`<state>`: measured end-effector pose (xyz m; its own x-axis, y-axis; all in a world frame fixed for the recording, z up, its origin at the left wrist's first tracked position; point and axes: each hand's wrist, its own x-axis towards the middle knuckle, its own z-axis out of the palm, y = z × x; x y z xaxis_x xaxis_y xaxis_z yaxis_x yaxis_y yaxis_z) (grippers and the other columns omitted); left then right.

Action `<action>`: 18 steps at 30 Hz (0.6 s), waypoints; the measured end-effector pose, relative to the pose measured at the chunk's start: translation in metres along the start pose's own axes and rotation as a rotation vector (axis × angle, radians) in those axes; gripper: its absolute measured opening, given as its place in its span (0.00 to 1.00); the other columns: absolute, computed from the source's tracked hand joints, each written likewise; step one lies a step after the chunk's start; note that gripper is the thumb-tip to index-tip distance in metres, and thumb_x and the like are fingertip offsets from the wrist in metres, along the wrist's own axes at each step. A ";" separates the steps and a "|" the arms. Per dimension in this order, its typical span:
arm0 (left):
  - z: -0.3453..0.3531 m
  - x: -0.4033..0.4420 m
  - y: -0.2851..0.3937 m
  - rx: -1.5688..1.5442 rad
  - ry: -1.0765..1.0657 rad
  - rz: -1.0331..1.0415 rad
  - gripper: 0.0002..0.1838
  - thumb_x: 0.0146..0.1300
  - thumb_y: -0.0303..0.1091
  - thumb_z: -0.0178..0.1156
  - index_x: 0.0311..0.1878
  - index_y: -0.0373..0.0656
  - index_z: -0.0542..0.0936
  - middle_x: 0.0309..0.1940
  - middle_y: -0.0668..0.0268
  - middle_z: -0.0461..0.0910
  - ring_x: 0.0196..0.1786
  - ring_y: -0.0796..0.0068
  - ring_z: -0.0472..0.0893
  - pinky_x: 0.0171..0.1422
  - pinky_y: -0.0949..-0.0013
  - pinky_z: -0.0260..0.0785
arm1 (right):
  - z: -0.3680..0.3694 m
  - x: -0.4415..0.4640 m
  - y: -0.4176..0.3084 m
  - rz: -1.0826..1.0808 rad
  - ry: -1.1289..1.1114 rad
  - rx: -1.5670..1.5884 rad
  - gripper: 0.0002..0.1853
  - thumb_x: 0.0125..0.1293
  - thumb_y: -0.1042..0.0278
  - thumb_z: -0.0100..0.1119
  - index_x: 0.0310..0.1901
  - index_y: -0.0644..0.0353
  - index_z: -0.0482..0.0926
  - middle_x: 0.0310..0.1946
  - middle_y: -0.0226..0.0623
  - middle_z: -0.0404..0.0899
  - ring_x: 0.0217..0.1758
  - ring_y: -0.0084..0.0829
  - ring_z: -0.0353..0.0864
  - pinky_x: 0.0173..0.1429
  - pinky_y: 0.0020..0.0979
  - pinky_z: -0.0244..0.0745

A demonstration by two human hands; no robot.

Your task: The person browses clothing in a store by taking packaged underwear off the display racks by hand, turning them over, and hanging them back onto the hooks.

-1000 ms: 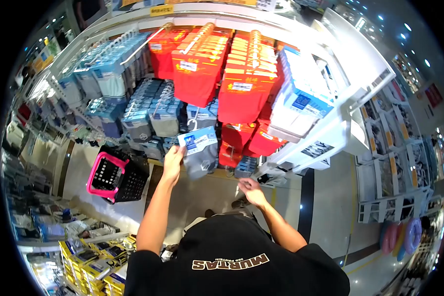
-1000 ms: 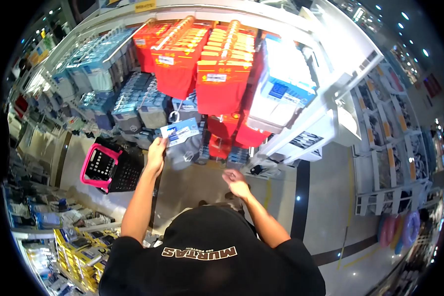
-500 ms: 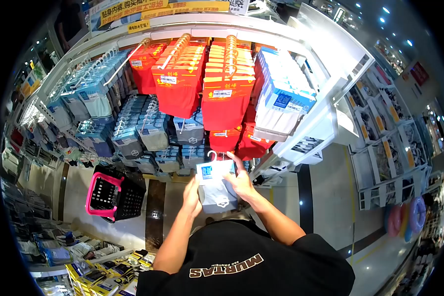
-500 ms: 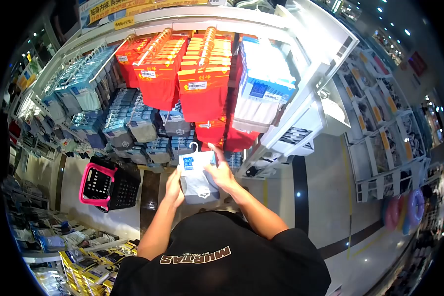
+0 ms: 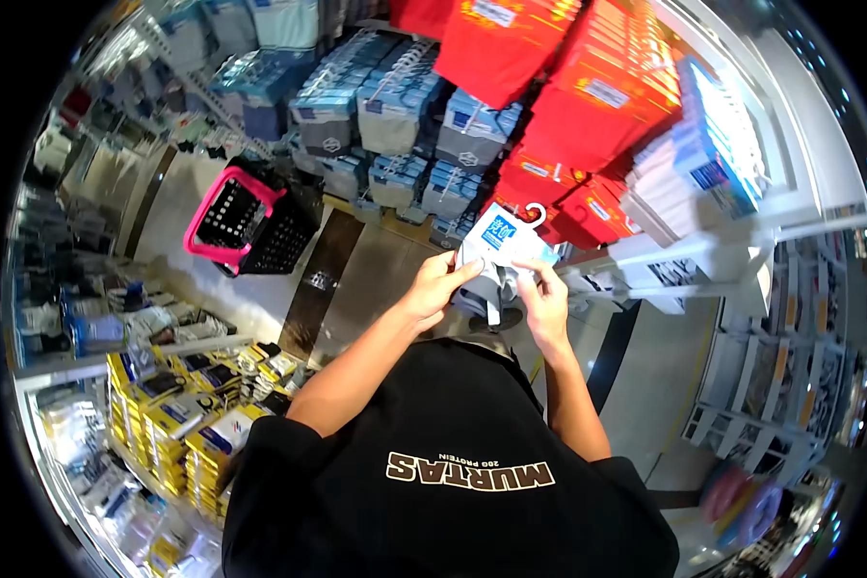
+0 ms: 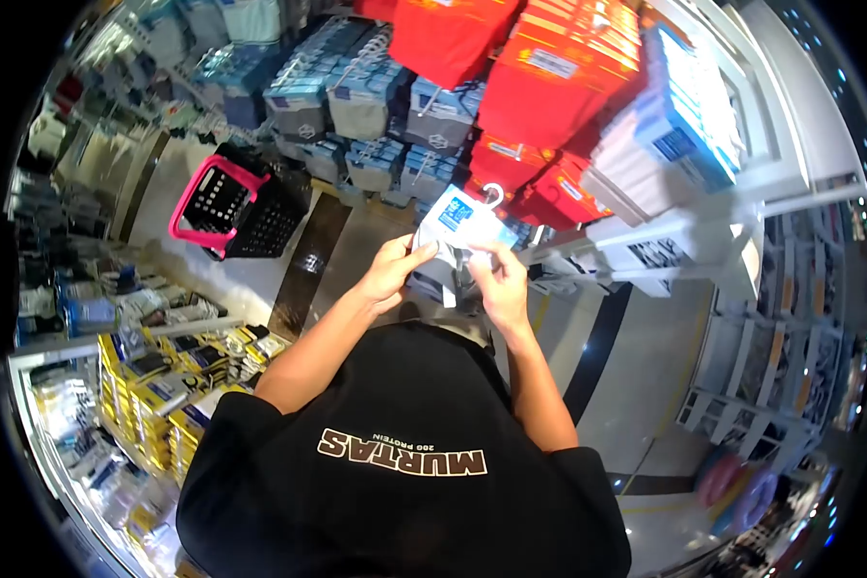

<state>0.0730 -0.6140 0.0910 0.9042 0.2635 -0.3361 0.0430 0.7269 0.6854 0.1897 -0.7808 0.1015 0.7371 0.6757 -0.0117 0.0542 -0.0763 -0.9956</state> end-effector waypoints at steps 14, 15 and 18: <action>0.013 -0.006 -0.008 -0.037 0.161 0.087 0.15 0.73 0.45 0.57 0.44 0.41 0.77 0.35 0.69 0.80 0.35 0.82 0.78 0.37 0.76 0.71 | 0.036 0.000 -0.007 0.123 0.128 0.318 0.09 0.73 0.66 0.58 0.42 0.64 0.79 0.32 0.24 0.77 0.34 0.13 0.70 0.39 0.20 0.65; 0.008 -0.009 -0.004 -0.028 0.119 0.048 0.14 0.73 0.44 0.56 0.43 0.41 0.76 0.34 0.70 0.79 0.34 0.82 0.78 0.35 0.76 0.71 | 0.037 0.001 -0.013 0.136 0.137 0.363 0.10 0.74 0.65 0.57 0.42 0.65 0.78 0.34 0.26 0.78 0.35 0.14 0.71 0.40 0.21 0.66; -0.010 -0.008 -0.007 -0.022 -0.006 -0.012 0.11 0.73 0.39 0.56 0.50 0.42 0.74 0.40 0.68 0.80 0.41 0.78 0.80 0.46 0.73 0.75 | 0.028 0.002 -0.005 0.152 0.140 0.379 0.11 0.75 0.64 0.55 0.45 0.65 0.78 0.40 0.29 0.80 0.42 0.17 0.74 0.49 0.23 0.68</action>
<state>0.0610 -0.6153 0.0827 0.9064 0.2509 -0.3397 0.0441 0.7437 0.6670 0.1717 -0.7586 0.1041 0.8032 0.5698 -0.1738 -0.2939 0.1253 -0.9476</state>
